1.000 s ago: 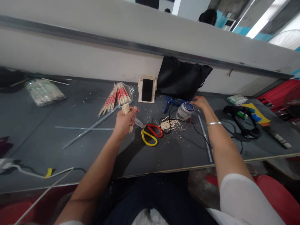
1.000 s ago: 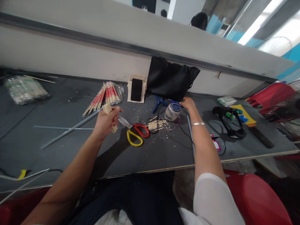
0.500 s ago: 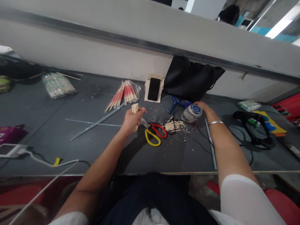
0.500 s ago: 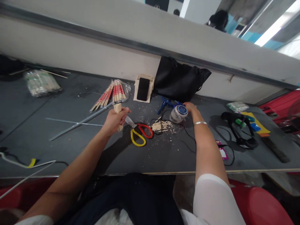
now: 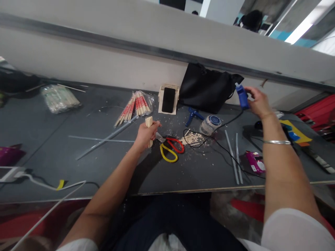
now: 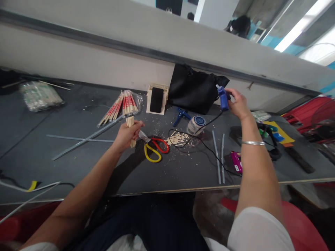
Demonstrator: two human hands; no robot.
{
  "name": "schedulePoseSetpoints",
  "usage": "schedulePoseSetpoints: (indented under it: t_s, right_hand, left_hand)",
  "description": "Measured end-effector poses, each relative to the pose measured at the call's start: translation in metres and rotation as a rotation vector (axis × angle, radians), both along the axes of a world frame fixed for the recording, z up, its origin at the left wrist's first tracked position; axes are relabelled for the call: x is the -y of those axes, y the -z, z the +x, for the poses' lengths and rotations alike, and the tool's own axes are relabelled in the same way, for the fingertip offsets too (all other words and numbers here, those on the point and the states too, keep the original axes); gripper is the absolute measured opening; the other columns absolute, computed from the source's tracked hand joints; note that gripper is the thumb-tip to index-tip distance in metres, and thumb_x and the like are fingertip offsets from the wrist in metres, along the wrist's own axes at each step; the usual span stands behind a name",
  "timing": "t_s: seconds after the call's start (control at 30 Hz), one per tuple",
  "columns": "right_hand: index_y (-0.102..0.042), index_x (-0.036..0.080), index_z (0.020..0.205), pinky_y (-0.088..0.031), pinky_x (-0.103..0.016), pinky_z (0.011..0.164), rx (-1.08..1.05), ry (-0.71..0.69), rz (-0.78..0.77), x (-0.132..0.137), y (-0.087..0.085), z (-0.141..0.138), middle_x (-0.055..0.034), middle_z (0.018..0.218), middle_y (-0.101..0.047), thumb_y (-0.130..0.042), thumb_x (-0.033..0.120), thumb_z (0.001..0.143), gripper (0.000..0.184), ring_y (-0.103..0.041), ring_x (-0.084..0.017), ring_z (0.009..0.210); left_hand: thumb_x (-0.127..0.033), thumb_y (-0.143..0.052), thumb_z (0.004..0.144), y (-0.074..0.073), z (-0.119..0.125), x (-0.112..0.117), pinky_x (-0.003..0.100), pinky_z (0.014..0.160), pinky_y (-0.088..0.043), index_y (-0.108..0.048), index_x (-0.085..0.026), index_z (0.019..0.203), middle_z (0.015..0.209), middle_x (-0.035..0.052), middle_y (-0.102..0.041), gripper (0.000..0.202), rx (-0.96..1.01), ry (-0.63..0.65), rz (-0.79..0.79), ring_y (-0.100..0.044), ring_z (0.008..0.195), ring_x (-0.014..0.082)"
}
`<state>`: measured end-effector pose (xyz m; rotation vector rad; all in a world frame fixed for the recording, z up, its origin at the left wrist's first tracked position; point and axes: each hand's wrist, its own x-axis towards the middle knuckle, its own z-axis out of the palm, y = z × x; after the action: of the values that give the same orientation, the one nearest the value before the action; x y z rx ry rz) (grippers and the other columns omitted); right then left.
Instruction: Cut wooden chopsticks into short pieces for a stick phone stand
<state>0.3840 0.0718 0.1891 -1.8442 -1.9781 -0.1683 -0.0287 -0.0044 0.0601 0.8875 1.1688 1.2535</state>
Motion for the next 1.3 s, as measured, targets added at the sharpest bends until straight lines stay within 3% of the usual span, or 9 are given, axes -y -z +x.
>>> schedulePoseSetpoints:
  t_s: [0.17,0.4,0.53,0.7,0.93,1.0,1.1,1.2,1.3]
  right_hand:
    - [-0.067,0.023,0.125,-0.035,-0.044,0.119,0.145,-0.356,-0.202,0.016,-0.012,-0.006,-0.0051,0.135,-0.067,-0.055,0.010,0.084,0.045,-0.051,-0.027,0.138]
    - [-0.071,0.027,0.123,-0.032,-0.056,0.122,0.256,-0.520,-0.402,-0.006,0.038,-0.023,-0.0026,0.142,-0.064,-0.054,0.016,0.082,0.046,-0.047,-0.029,0.142]
    - [-0.071,0.028,0.125,-0.037,-0.054,0.118,0.227,-0.515,-0.322,-0.008,0.056,-0.024,-0.0049,0.142,-0.063,-0.051,0.014,0.082,0.049,-0.053,-0.027,0.136]
    - [-0.068,0.030,0.128,-0.045,-0.050,0.114,0.069,-0.491,-0.141,0.006,0.059,-0.024,-0.0035,0.135,-0.068,-0.051,0.012,0.081,0.054,-0.060,-0.023,0.129]
    - [-0.069,0.022,0.119,-0.058,-0.038,0.086,-0.135,-0.217,0.329,0.093,0.060,-0.081,-0.0086,0.105,-0.077,-0.051,0.025,0.094,0.031,-0.072,-0.023,0.098]
    - [-0.071,0.022,0.112,-0.058,-0.033,0.080,-0.131,-0.242,0.214,0.126,0.077,-0.111,-0.0069,0.101,-0.078,-0.052,0.030,0.096,0.026,-0.073,-0.020,0.087]
    - [-0.072,0.020,0.109,-0.055,-0.031,0.074,0.004,-0.274,-0.165,0.160,0.110,-0.152,-0.0068,0.089,-0.077,-0.058,0.040,0.095,0.028,-0.072,-0.021,0.080]
    - [-0.071,0.018,0.102,-0.051,-0.030,0.075,0.148,-0.208,-0.430,0.168,0.136,-0.181,-0.0091,0.089,-0.076,-0.065,0.043,0.092,0.028,-0.070,-0.024,0.091]
    - [-0.069,0.020,0.093,-0.045,-0.026,0.072,0.210,-0.152,-0.502,0.162,0.141,-0.192,-0.0090,0.094,-0.076,-0.060,0.028,0.095,0.013,-0.068,-0.021,0.093]
  left_hand:
    - [-0.035,-0.075,0.071,0.002,0.001,0.000,0.016,0.030,-0.022,-0.059,-0.016,0.067,0.039,-0.0110,-0.034,0.025,0.000,0.012,-0.004,-0.026,0.029,0.0030]
    - [-0.033,-0.075,0.070,0.005,0.005,-0.002,0.016,0.030,-0.022,-0.059,-0.016,0.064,0.037,-0.0105,-0.034,0.024,-0.011,0.023,-0.031,-0.025,0.029,0.0029]
    - [-0.033,-0.075,0.069,0.006,0.007,-0.001,0.017,0.030,-0.021,-0.058,-0.016,0.063,0.036,-0.0103,-0.034,0.024,-0.036,0.032,-0.064,-0.025,0.029,0.0032]
    - [-0.034,-0.075,0.068,0.010,0.013,0.003,0.018,0.030,-0.020,-0.061,-0.016,0.064,0.037,-0.0097,-0.035,0.024,-0.124,0.081,-0.059,-0.027,0.029,0.0039]
    - [-0.044,-0.071,0.078,0.012,0.018,0.002,0.019,0.031,-0.022,-0.052,-0.019,0.059,0.040,-0.0096,-0.035,0.036,-0.059,-0.087,0.056,-0.028,0.029,0.0039]
    - [-0.044,-0.070,0.081,0.012,0.017,0.000,0.018,0.031,-0.023,-0.049,-0.020,0.058,0.040,-0.0097,-0.034,0.039,-0.012,-0.155,0.086,-0.027,0.030,0.0038]
    - [-0.046,-0.069,0.083,0.014,0.015,-0.003,0.018,0.031,-0.022,-0.048,-0.020,0.058,0.039,-0.0103,-0.030,0.042,0.026,-0.209,0.126,-0.026,0.030,0.0040]
    - [-0.050,-0.071,0.081,0.017,0.013,-0.006,0.018,0.032,-0.021,-0.049,-0.020,0.059,0.039,-0.0110,-0.029,0.043,0.043,-0.234,0.149,-0.026,0.030,0.0037]
    - [-0.049,-0.072,0.080,0.022,0.012,-0.009,0.018,0.032,-0.022,-0.051,-0.020,0.059,0.040,-0.0109,-0.030,0.042,0.041,-0.255,0.141,-0.026,0.031,0.0040]
